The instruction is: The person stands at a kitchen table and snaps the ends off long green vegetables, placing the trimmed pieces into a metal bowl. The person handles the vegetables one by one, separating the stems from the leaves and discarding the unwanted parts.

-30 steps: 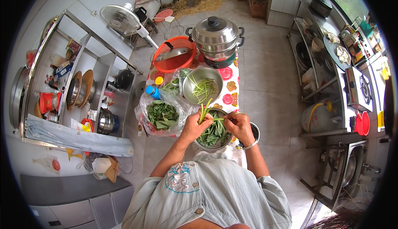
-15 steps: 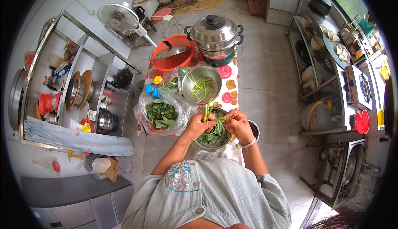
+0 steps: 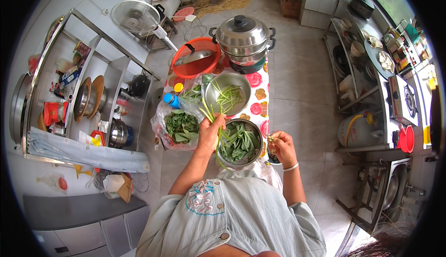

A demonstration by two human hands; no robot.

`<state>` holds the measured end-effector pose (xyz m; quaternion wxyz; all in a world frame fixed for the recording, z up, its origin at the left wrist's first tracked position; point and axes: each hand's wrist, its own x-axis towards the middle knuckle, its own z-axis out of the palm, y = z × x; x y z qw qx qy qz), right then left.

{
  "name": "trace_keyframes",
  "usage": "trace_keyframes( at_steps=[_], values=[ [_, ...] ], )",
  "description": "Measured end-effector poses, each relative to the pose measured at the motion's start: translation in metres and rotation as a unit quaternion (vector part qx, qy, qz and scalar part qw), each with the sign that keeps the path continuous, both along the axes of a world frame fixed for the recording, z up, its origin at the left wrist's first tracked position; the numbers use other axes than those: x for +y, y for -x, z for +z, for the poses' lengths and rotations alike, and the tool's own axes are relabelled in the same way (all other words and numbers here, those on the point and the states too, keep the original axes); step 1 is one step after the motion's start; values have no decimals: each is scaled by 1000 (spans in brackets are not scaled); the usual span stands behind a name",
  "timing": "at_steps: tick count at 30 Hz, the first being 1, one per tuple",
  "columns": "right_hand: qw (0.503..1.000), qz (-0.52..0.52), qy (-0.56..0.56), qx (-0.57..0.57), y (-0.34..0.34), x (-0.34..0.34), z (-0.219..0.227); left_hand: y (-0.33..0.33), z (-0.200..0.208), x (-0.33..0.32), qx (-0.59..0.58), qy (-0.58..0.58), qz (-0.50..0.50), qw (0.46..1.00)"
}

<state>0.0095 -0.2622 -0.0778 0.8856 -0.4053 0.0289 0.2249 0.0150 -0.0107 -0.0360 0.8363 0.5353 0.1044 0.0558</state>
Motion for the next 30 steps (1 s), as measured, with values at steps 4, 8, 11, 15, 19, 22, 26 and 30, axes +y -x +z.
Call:
trace_keyframes(
  at_steps=[4, 8, 11, 15, 19, 22, 26, 30],
  values=[
    [997, -1, -35, -67, 9, -3, -3, -3, 1, 3, 13, 85, 31, 996],
    [997, 68, -32, -28, 10, 30, -7, -11, -2, 2, 20, 139, 17, 990],
    [992, 121, 9, -45, 8, 63, 8, -16, 0, -4, 24, 138, 19, 990],
    [986, 99, 106, -80, 6, 90, 15, -15, 3, -22, 34, 118, 35, 992],
    [963, 38, 201, -175, 4, 100, 2, -11, 1, -30, 46, 76, 47, 995],
    [946, 1, 214, -245, 4, 99, 7, -8, 1, -23, 38, 69, 71, 994],
    [951, 35, 227, -206, 3, 92, 7, -3, 7, -19, 47, 31, 57, 997],
    [970, -4, 221, -99, -4, 82, 6, 7, 17, -28, 33, -55, 68, 996]
  ],
)
